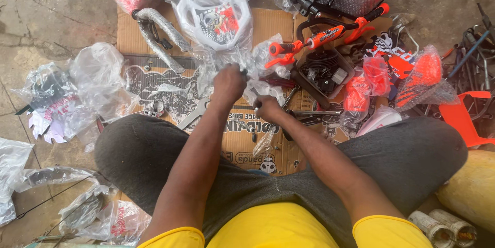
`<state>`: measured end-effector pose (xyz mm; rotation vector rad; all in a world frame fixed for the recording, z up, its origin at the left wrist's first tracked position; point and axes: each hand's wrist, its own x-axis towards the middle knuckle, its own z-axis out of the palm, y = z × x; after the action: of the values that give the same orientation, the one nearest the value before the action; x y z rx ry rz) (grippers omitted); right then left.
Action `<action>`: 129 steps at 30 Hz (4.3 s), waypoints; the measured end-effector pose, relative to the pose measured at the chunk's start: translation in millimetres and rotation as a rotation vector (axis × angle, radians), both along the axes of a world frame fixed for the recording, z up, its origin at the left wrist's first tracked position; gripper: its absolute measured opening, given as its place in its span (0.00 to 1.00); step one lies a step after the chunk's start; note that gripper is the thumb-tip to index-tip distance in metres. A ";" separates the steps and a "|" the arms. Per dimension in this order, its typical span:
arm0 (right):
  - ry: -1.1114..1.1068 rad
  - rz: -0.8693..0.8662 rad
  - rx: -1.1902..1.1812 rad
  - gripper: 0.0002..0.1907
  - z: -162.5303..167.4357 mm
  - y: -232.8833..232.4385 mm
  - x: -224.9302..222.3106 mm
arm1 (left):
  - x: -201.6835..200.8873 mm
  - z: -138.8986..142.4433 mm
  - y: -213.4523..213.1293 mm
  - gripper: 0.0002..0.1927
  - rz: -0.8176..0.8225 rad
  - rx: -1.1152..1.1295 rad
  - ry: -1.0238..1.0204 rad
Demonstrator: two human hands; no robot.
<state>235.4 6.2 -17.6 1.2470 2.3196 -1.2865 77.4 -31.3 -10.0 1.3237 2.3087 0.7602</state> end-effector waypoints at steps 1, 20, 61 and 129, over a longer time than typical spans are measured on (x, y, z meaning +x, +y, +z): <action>-0.033 0.002 -0.013 0.13 -5.8 -2.3 2.1 | 0.0 -8.9 -2.2 0.14 -0.024 -0.044 0.015; -0.155 0.027 -0.059 0.15 -16.0 4.7 10.3 | 8.4 1.5 16.2 0.08 -0.116 -0.075 0.016; -0.232 -1.148 0.192 0.44 -21.9 127.5 248.6 | 139.1 -28.6 66.0 0.09 -0.697 -0.378 -0.003; 0.796 0.066 0.892 0.15 266.1 44.5 70.0 | 65.7 189.5 -6.3 0.18 0.115 0.404 -1.237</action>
<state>305.4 50.8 248.5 0.8647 3.7264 -0.7803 143.1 -37.6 179.5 0.5020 1.2444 1.5579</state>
